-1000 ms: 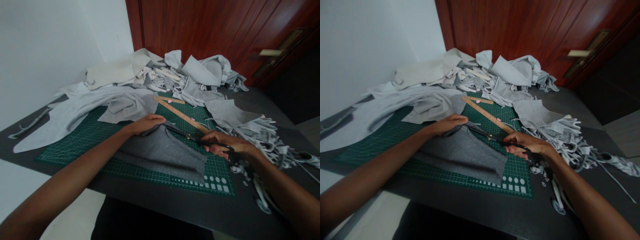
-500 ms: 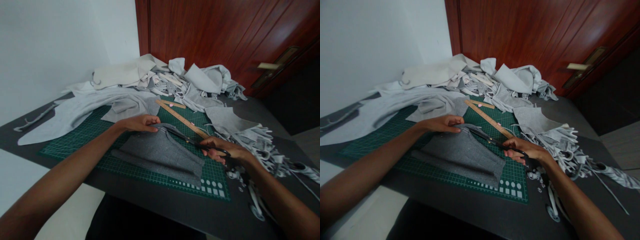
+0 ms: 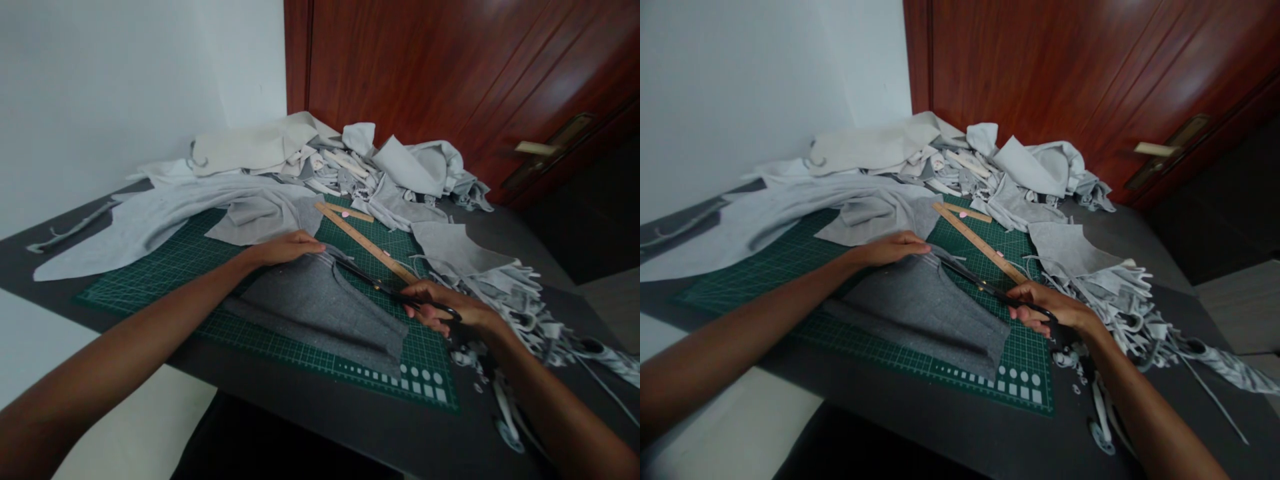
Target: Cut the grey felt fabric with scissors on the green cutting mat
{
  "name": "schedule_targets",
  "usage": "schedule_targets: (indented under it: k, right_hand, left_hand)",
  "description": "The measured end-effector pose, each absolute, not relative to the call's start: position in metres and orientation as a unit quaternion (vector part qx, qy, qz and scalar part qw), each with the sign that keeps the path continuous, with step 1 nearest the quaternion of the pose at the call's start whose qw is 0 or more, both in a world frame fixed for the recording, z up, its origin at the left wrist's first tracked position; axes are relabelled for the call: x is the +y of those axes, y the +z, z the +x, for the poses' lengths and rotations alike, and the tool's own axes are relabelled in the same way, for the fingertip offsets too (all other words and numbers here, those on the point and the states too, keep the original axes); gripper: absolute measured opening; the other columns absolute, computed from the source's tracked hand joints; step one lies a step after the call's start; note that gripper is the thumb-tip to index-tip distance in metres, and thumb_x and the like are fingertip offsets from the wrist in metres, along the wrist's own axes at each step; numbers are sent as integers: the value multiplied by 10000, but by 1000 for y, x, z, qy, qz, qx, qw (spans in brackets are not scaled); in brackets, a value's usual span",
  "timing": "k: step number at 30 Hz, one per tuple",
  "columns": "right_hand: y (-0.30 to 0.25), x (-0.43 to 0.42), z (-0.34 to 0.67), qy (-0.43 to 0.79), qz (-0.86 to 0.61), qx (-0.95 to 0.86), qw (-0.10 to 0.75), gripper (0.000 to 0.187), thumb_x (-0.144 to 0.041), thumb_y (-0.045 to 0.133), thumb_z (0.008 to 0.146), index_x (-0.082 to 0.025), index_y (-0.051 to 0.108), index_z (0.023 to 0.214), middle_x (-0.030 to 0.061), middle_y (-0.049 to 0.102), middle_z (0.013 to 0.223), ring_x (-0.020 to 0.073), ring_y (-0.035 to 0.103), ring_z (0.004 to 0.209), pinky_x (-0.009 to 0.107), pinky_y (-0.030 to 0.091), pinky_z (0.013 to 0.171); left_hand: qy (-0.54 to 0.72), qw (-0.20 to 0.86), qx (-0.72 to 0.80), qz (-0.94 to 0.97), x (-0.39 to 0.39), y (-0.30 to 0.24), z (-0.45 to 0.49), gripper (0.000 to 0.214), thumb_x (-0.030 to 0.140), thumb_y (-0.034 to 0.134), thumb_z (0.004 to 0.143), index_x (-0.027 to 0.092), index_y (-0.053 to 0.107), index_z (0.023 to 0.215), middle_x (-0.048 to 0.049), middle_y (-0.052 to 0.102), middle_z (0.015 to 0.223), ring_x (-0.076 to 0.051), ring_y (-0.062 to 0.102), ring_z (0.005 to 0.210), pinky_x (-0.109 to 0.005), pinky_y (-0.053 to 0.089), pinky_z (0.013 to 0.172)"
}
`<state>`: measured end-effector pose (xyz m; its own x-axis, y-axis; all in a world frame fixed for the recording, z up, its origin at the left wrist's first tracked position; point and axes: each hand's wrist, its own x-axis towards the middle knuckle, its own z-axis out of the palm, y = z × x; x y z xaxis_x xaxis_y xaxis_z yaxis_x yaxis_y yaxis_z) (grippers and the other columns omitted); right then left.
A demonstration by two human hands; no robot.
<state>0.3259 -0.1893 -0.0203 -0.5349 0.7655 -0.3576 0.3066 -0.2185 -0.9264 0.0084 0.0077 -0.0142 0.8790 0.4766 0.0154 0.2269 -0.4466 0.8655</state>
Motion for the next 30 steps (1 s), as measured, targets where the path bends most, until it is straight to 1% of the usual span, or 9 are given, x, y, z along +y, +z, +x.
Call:
schedule_targets:
  k: [3, 7, 11, 17, 20, 24, 27, 30]
  right_hand:
    - [-24, -189, 329, 648, -460, -579, 180, 533, -661, 706, 781, -160, 548, 874, -100, 443, 496, 38, 361, 348, 153, 315, 337]
    - [-24, -189, 330, 654, -463, -572, 175, 505, -640, 690, 807, -161, 548, 878, -98, 443, 503, 40, 369, 357, 154, 333, 346]
    - [-22, -189, 329, 646, -456, -588, 172, 527, -658, 695, 785, -159, 550, 869, -90, 459, 518, 40, 382, 362, 155, 329, 351]
    - [-20, -190, 326, 636, -467, -592, 164, 529, -669, 682, 784, -166, 546, 879, -103, 444, 489, 41, 353, 350, 161, 327, 350]
    - [-20, -191, 326, 633, -465, -595, 170, 567, -704, 676, 772, -162, 550, 879, -98, 445, 490, 42, 361, 350, 161, 326, 352]
    - [-18, -192, 324, 616, -474, -603, 177, 647, -776, 679, 715, -159, 559, 869, -87, 453, 514, 41, 368, 361, 161, 326, 351]
    - [-16, -192, 322, 611, -479, -606, 175, 626, -762, 678, 729, -160, 559, 851, -87, 447, 508, 41, 366, 358, 160, 319, 350]
    - [-17, -191, 322, 612, -480, -604, 173, 586, -721, 699, 738, -162, 554, 842, -90, 446, 508, 41, 373, 355, 158, 318, 353]
  left_hand:
    - [126, 493, 215, 833, 6, -14, 10, 460, 488, 538, 861, 181, 473, 524, 43, 371, 506, -101, 345, 503, -246, 265, 501]
    - [125, 492, 235, 829, 3, -13, 10, 462, 503, 527, 859, 181, 479, 531, 39, 367, 508, -99, 340, 494, -254, 255, 494]
    - [121, 492, 243, 827, 0, -12, 11, 461, 502, 526, 861, 181, 478, 533, 36, 359, 510, -99, 326, 492, -262, 246, 496]
    - [102, 504, 248, 821, 0, -13, 13, 485, 536, 497, 889, 190, 446, 553, 38, 337, 520, -99, 317, 486, -264, 236, 487]
    - [106, 496, 249, 825, 1, -15, 13, 484, 525, 494, 898, 194, 429, 550, 39, 319, 525, -99, 307, 489, -266, 227, 489]
    - [106, 479, 230, 841, 2, -16, 14, 502, 526, 479, 909, 207, 362, 540, 45, 267, 535, -98, 279, 494, -269, 218, 494]
    - [106, 470, 223, 847, 3, -17, 15, 504, 535, 476, 904, 211, 332, 545, 48, 248, 545, -95, 261, 496, -267, 204, 491]
    - [101, 470, 231, 846, 4, -18, 15, 501, 544, 493, 888, 212, 337, 547, 52, 248, 540, -92, 254, 489, -266, 191, 486]
